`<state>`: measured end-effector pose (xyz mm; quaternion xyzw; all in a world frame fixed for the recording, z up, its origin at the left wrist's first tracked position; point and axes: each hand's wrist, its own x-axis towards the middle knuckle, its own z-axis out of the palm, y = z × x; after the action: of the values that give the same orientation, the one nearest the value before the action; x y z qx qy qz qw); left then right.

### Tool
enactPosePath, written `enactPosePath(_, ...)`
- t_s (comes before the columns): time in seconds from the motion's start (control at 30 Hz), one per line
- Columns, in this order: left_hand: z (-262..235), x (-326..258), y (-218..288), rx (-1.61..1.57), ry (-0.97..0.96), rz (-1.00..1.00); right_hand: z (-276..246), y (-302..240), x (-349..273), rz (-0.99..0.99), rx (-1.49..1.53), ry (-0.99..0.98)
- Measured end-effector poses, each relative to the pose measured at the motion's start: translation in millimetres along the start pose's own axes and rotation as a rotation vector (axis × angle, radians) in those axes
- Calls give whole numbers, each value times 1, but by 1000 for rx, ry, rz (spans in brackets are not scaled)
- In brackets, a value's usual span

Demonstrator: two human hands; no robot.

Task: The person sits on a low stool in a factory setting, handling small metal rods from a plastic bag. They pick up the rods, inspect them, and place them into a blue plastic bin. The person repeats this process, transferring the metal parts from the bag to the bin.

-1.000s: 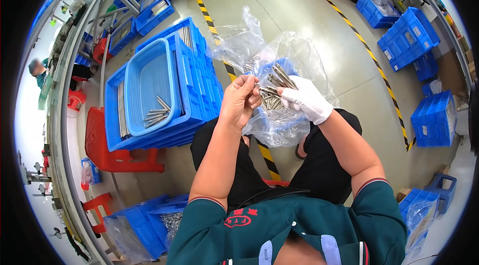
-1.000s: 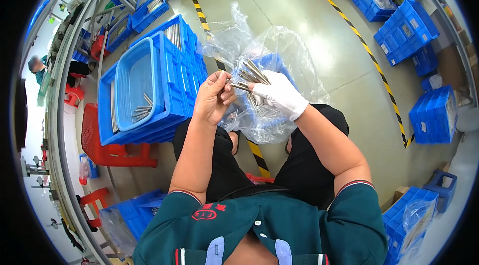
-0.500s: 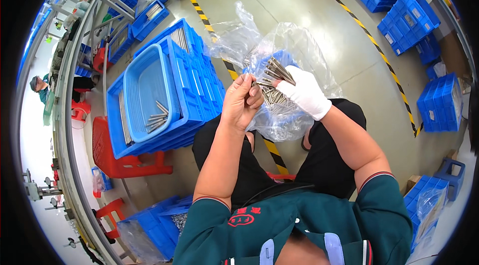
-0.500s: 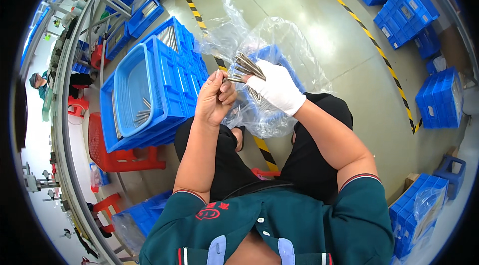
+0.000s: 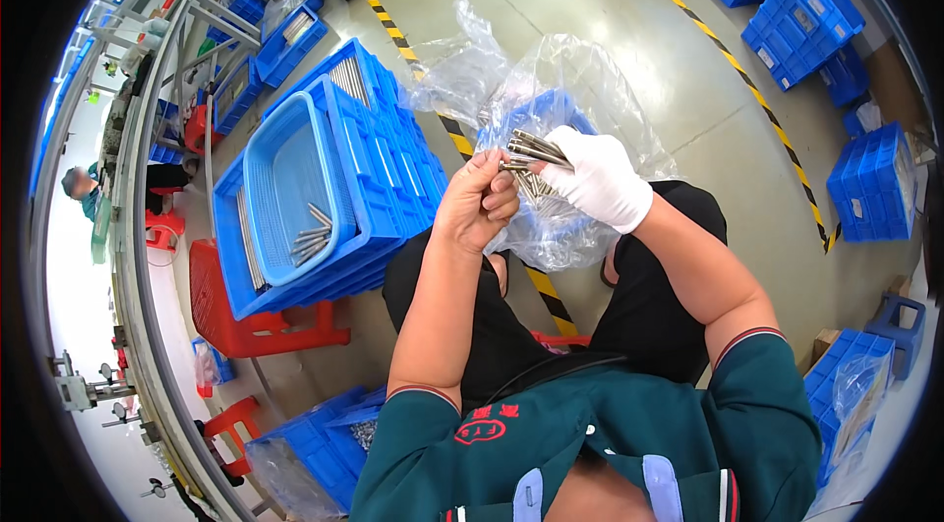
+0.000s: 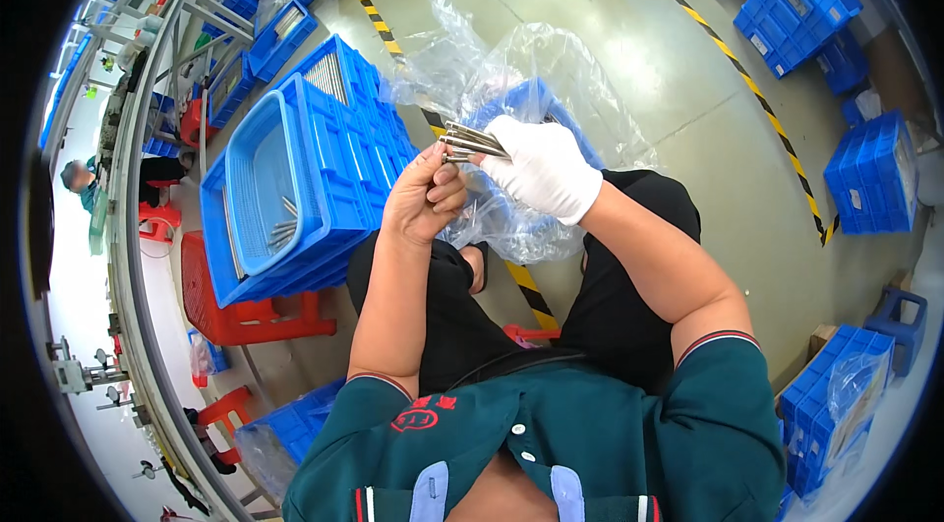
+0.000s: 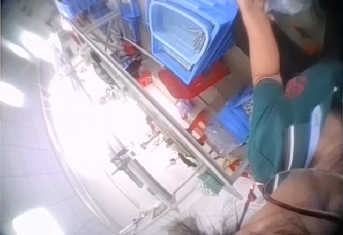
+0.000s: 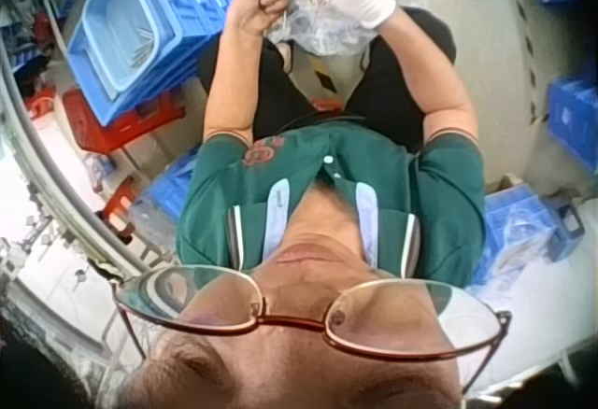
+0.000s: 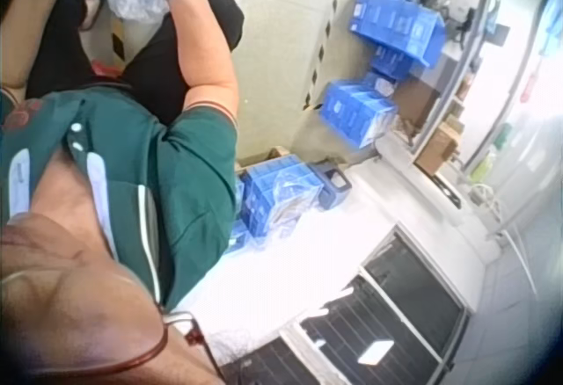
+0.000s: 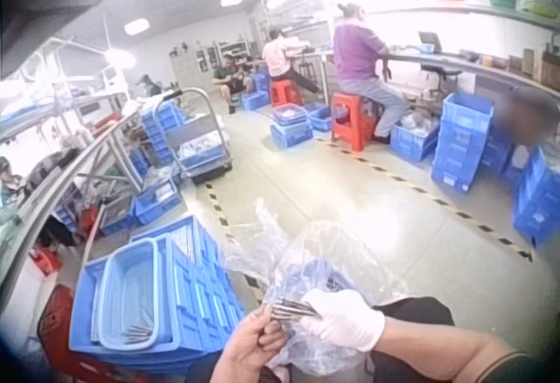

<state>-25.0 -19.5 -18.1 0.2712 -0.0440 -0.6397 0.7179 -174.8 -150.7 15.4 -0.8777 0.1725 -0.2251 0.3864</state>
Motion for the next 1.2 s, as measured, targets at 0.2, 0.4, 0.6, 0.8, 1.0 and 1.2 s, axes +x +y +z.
enactPosePath(0.2, -1, -1, -4, -39, -90, 37, 1, 3, 3, 95, 222, -48)
enactPosePath(0.4, 12, -3, -8, 331, 131, 311, 3, 3, 1, 100, 190, -19)
enactPosePath(0.6, 9, 1, -18, 126, 37, 281, 6, 4, 2, 147, 208, -4)
enactPosePath(0.8, 6, 4, -23, 79, 4, 249, 9, 2, -2, 79, 144, 49)
enactPosePath(1.0, 17, -1, -23, 334, 177, 441, 8, 5, 0, 152, 115, 13)
enactPosePath(1.2, 14, -7, -7, 656, 237, 389, 6, 10, 2, 161, 156, -17)
